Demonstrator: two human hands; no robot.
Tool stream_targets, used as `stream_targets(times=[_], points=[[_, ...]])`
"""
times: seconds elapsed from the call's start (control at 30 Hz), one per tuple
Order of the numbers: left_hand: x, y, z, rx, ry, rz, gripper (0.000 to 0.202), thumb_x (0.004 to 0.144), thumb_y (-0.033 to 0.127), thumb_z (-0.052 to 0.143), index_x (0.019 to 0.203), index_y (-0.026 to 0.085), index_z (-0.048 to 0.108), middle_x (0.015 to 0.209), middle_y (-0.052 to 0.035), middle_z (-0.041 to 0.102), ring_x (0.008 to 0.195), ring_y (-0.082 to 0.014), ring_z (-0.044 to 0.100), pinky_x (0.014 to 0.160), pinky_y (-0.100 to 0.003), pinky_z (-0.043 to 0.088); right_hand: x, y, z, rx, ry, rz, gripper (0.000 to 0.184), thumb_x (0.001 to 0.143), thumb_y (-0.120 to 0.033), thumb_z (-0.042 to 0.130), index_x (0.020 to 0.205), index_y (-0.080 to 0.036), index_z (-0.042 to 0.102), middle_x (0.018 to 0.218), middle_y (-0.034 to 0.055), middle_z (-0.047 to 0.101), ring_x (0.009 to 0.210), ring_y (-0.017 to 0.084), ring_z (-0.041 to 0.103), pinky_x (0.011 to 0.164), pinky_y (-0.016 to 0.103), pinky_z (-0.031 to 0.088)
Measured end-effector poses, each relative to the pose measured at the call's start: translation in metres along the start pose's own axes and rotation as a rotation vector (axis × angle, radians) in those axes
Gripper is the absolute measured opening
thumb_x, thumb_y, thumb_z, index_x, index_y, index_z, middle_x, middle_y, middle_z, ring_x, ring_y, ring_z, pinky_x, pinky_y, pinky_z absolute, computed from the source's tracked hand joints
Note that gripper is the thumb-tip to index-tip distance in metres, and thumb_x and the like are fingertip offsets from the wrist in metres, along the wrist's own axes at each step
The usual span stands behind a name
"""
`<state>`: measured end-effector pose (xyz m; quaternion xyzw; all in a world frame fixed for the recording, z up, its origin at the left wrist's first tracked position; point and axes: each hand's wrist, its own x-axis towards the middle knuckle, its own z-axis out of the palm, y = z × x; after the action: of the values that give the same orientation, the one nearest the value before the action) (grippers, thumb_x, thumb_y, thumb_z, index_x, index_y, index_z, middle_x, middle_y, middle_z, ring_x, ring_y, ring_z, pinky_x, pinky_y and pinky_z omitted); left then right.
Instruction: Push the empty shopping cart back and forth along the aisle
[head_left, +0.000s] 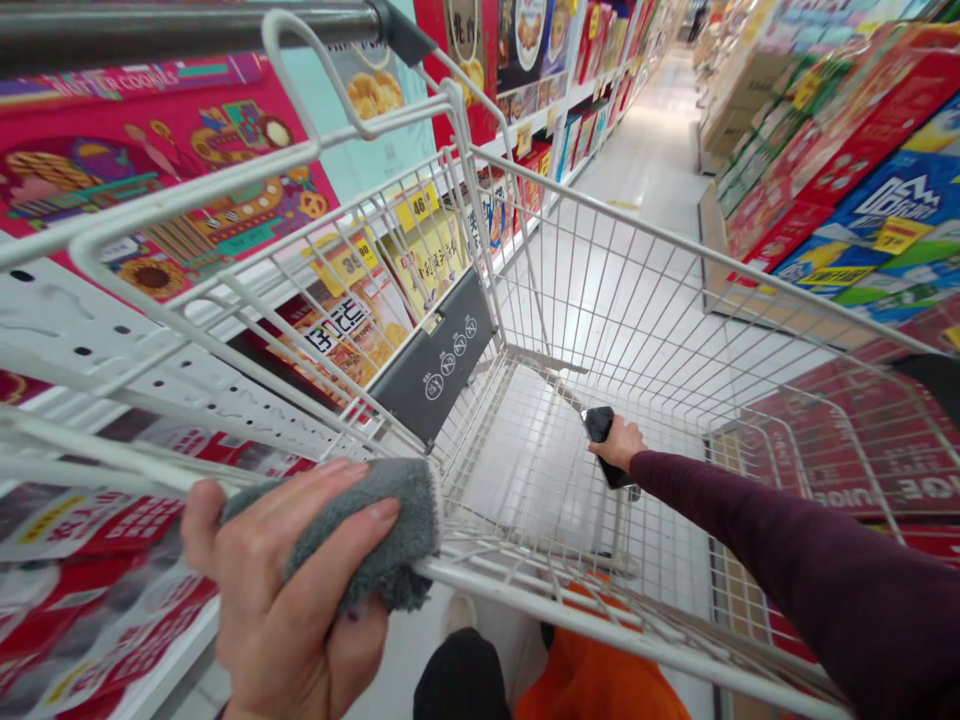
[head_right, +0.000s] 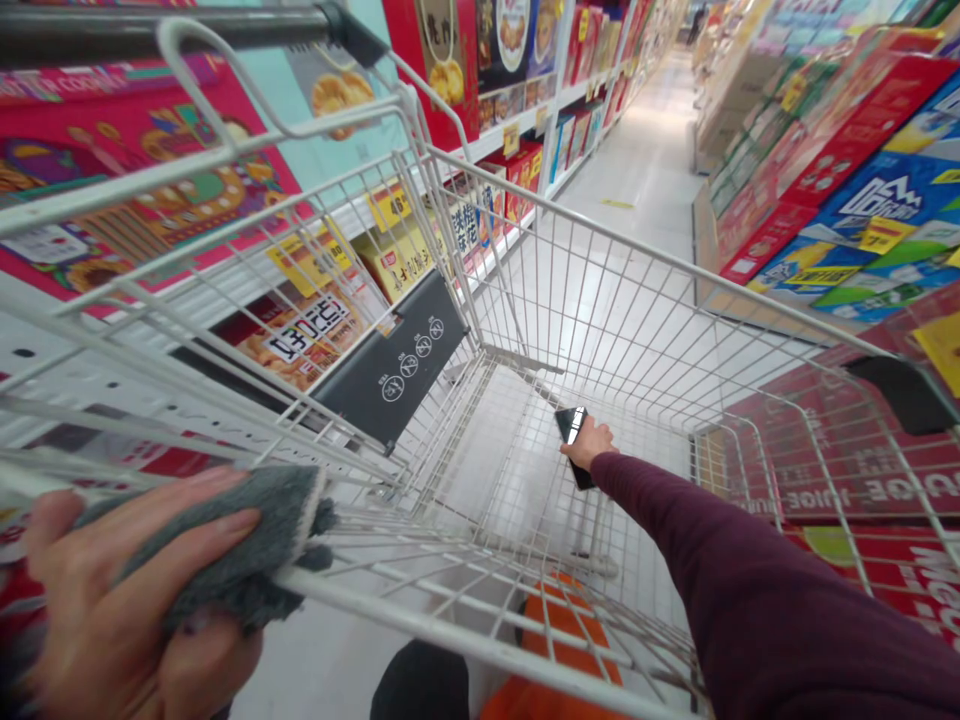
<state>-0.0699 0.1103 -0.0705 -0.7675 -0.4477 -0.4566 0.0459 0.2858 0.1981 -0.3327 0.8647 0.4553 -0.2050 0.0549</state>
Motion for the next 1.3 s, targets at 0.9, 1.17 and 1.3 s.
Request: stream_targets(times=[0.9,1.17,1.3], points=[[-0.007,0.083,0.033,0.161,-0.194,0.217,0.033,0.081,0.017,0.043,0.11,0.025,0.058,0.11,-0.0063,0.065,0.107,-0.0207,0.057,0.109,-0.05,0.024,-0.119,0.064,-0.207,0.437,0.139,-0.469,0.056,0.084,-0.034,0.05,0.135,-0.014,0.04,0.129,0.0145,0.054,0.106,0.024,0.058,0.09,0.037,0.046],[-0.023,0.135,0.066,0.012,-0.278,0.157,0.051,0.082,0.019,0.041,0.133,0.015,0.035,0.119,-0.0138,0.062,0.111,-0.0222,0.057,0.106,-0.049,0.031,-0.272,0.031,-0.182,0.587,0.449,-1.085,0.048,0.085,-0.031,0.047,0.132,-0.021,0.046,0.128,0.0104,0.054,0.118,0.025,0.05,0.098,0.044,0.042],[-0.023,0.118,0.055,0.078,-0.342,0.118,0.062,0.079,0.017,0.041,0.139,0.012,0.026,0.135,-0.0171,0.049,0.128,-0.024,0.043,0.111,-0.051,0.023,-0.298,-0.007,-0.145,0.469,0.667,-1.035,0.054,0.085,-0.028,0.049,0.138,-0.021,0.037,0.133,0.0138,0.049,0.121,0.028,0.045,0.097,0.049,0.038]])
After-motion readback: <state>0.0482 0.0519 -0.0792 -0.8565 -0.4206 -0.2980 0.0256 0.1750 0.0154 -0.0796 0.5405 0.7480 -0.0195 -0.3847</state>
